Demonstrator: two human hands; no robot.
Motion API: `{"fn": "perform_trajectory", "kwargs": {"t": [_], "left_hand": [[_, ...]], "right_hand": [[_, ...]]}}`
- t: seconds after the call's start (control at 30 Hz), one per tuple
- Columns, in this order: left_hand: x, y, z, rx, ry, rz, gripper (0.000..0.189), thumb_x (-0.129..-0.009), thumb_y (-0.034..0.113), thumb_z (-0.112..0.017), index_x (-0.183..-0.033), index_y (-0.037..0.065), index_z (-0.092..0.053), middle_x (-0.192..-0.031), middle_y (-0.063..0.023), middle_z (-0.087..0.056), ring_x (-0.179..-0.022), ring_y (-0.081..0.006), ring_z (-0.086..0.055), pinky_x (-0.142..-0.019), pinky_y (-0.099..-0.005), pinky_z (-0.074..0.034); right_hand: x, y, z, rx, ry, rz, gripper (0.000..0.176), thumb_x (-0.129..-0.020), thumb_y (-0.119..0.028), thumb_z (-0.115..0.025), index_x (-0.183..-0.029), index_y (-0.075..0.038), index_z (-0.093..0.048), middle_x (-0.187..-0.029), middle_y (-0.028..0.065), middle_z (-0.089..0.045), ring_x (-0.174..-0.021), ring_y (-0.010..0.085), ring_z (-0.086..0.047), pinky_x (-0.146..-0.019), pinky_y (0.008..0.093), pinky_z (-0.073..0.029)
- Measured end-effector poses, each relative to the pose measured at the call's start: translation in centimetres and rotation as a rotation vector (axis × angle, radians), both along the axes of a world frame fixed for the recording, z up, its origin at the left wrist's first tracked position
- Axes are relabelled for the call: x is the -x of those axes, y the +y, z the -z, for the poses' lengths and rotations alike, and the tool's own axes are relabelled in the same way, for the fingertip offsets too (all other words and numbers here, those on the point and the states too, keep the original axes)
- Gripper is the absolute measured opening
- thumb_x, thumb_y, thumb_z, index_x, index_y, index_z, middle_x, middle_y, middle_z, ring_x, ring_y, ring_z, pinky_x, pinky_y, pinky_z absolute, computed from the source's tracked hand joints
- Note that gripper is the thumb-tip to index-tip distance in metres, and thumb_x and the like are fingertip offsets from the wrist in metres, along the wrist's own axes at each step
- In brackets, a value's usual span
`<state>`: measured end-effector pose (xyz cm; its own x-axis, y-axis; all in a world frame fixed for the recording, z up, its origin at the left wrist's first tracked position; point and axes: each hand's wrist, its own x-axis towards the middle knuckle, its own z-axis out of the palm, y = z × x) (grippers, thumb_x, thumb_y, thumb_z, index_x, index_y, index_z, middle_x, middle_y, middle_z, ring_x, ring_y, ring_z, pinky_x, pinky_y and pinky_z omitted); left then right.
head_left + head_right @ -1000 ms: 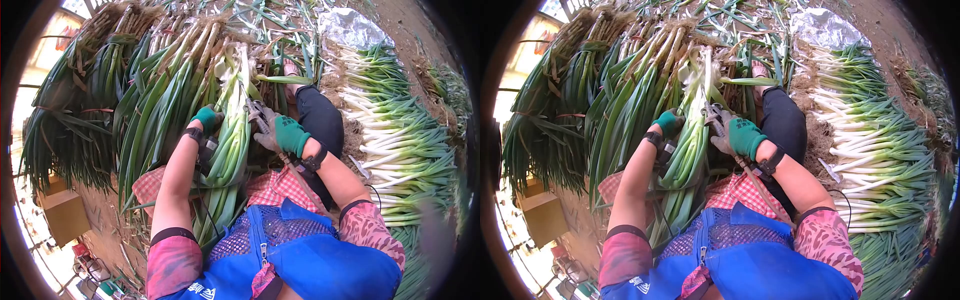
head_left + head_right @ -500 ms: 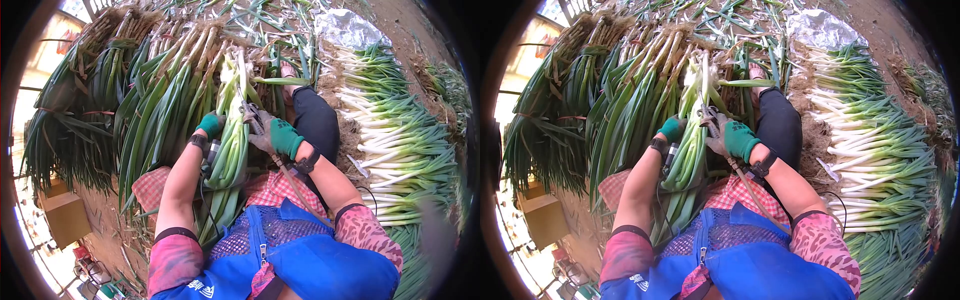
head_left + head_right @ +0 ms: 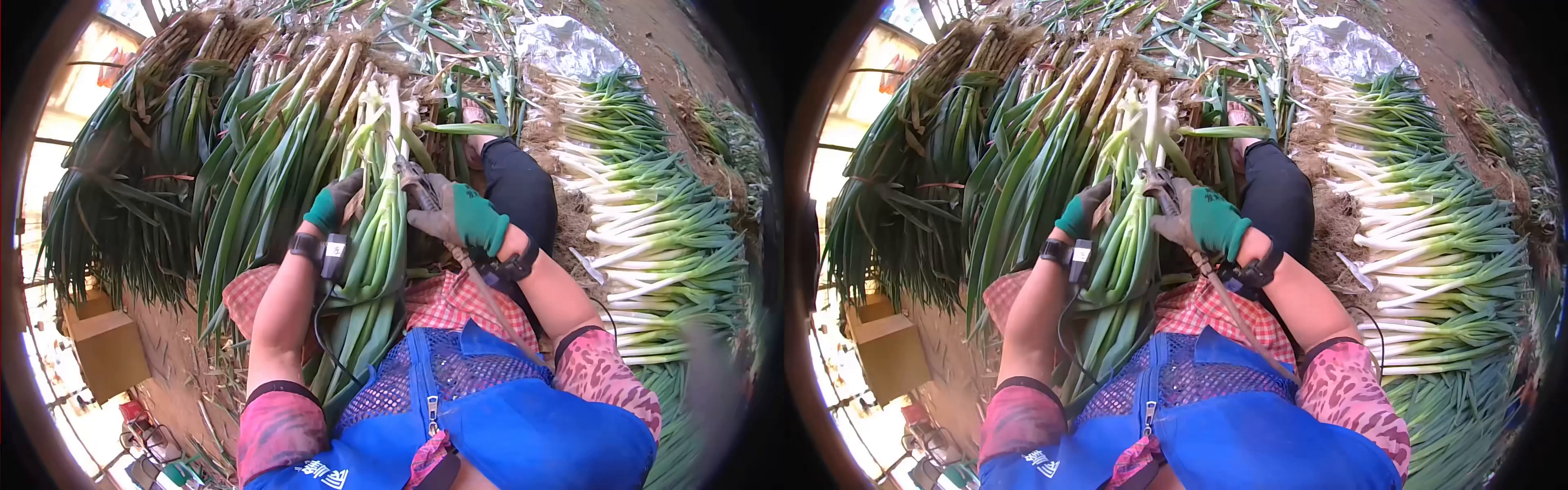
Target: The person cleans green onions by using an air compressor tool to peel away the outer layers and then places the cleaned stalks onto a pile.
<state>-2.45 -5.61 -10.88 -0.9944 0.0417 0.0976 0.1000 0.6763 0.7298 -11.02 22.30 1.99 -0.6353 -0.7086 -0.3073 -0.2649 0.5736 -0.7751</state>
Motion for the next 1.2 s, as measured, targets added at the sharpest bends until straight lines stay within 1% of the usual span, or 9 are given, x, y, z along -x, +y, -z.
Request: {"fn": "perform_trajectory", "kwargs": {"t": [0.1, 0.23, 0.33, 0.47, 0.53, 0.7, 0.9, 1.1, 1.2], "left_hand": [[-1.1, 1.1, 0.8, 0.031, -0.003, -0.099, 0.047, -0.098, 0.02, -0.053, -0.143, 0.006, -0.044, -0.115, -0.025, -0.065, -0.104, -0.0394, -0.065, -0.086, -0.04, -0.052], [-1.0, 2.0, 0.2, 0.013, -0.219, -0.226, 0.054, -0.103, 0.034, -0.045, -0.143, 0.0, -0.039, -0.114, -0.0279, -0.064, -0.106, -0.0374, -0.065, -0.087, -0.0409, -0.05], [0.1, 3.9, -1.6, -0.259, -0.511, -0.42, 0.07, -0.105, 0.053, -0.025, -0.145, -0.004, -0.036, -0.128, -0.019, -0.06, -0.109, -0.0228, -0.061, -0.096, -0.0347, -0.045], [1.0, 5.0, -0.9, -0.73, -0.459, -0.432, 0.066, -0.107, 0.046, -0.021, -0.148, -0.006, -0.029, -0.145, -0.0043, -0.044, -0.127, -0.0121, -0.044, -0.109, -0.025, -0.032], [1.6, 5.4, -2.2, -0.967, -0.571, -0.566, 0.06, -0.11, 0.038, -0.021, -0.147, -0.008, -0.027, -0.143, -0.0084, -0.044, -0.125, -0.0123, -0.044, -0.109, -0.0251, -0.033], [1.0, 6.2, -4.6, -0.819, -0.594, -0.734, 0.073, -0.096, 0.064, -0.044, -0.113, -0.004, -0.066, -0.098, -0.0174, -0.067, -0.089, -0.0152, -0.057, -0.083, -0.0355, -0.048], [0.0, 5.5, -1.9, -0.645, -0.371, -0.286, 0.038, -0.102, 0.025, -0.046, -0.135, 0.007, -0.048, -0.111, -0.0214, -0.066, -0.1, -0.0337, -0.067, -0.087, -0.041, -0.05], [0.3, 5.6, -3.0, -0.723, -0.474, -0.355, 0.037, -0.103, 0.025, -0.045, -0.134, 0.004, -0.05, -0.112, -0.0193, -0.066, -0.102, -0.0306, -0.066, -0.089, -0.0392, -0.05], [0.4, 6.2, -4.3, -0.717, -0.492, -0.392, 0.038, -0.104, 0.027, -0.044, -0.132, 0.003, -0.052, -0.11, -0.0169, -0.066, -0.1, -0.0273, -0.065, -0.089, -0.0375, -0.049]], "right_hand": [[0.7, -0.9, 0.2, -0.043, 0.018, -0.058, 0.071, -0.078, -0.048, -0.069, -0.124, 0.005, -0.054, -0.095, 0.0275, -0.068, -0.092, 0.0418, -0.067, -0.08, 0.0454, -0.052], [2.6, -3.2, 0.2, -0.211, 0.108, -0.154, 0.072, -0.078, -0.05, -0.067, -0.12, 0.007, -0.055, -0.096, 0.0301, -0.067, -0.093, 0.0429, -0.067, -0.082, 0.0473, -0.052], [5.4, -5.4, 1.3, -0.26, 0.18, -0.171, 0.067, -0.079, -0.048, -0.065, -0.116, 0.008, -0.057, -0.097, 0.0315, -0.066, -0.091, 0.0426, -0.067, -0.081, 0.0476, -0.052], [10.2, -9.7, 4.3, -0.267, 0.323, -0.228, 0.056, -0.075, -0.044, -0.063, -0.099, 0.006, -0.07, -0.095, 0.0297, -0.068, -0.09, 0.04, -0.069, -0.078, 0.0441, -0.055], [12.0, -11.1, 4.9, -0.323, 0.262, -0.125, 0.053, -0.074, -0.043, -0.063, -0.096, 0.005, -0.071, -0.1, 0.031, -0.067, -0.094, 0.04, -0.068, -0.08, 0.0436, -0.055], [12.0, -11.0, 3.6, -0.23, 0.311, -0.193, 0.061, -0.077, -0.048, -0.061, -0.105, 0.005, -0.067, -0.099, 0.0309, -0.067, -0.094, 0.0415, -0.067, -0.083, 0.0446, -0.053], [12.5, -12.0, 3.8, -0.35, 0.298, -0.144, 0.061, -0.075, -0.048, -0.063, -0.111, 0.001, -0.068, -0.111, 0.0309, -0.064, -0.104, 0.0417, -0.065, -0.092, 0.0443, -0.051], [13.8, -12.2, 4.2, -0.343, 0.344, -0.131, 0.062, -0.074, -0.047, -0.066, -0.102, 0.009, -0.068, -0.101, 0.0308, -0.068, -0.093, 0.0412, -0.068, -0.083, 0.045, -0.053], [14.4, -11.9, 4.7, -0.472, 0.259, -0.146, 0.057, -0.079, -0.046, -0.062, -0.119, -0.005, -0.067, -0.112, 0.0271, -0.066, -0.103, 0.0422, -0.065, -0.09, 0.045, -0.052]]}}
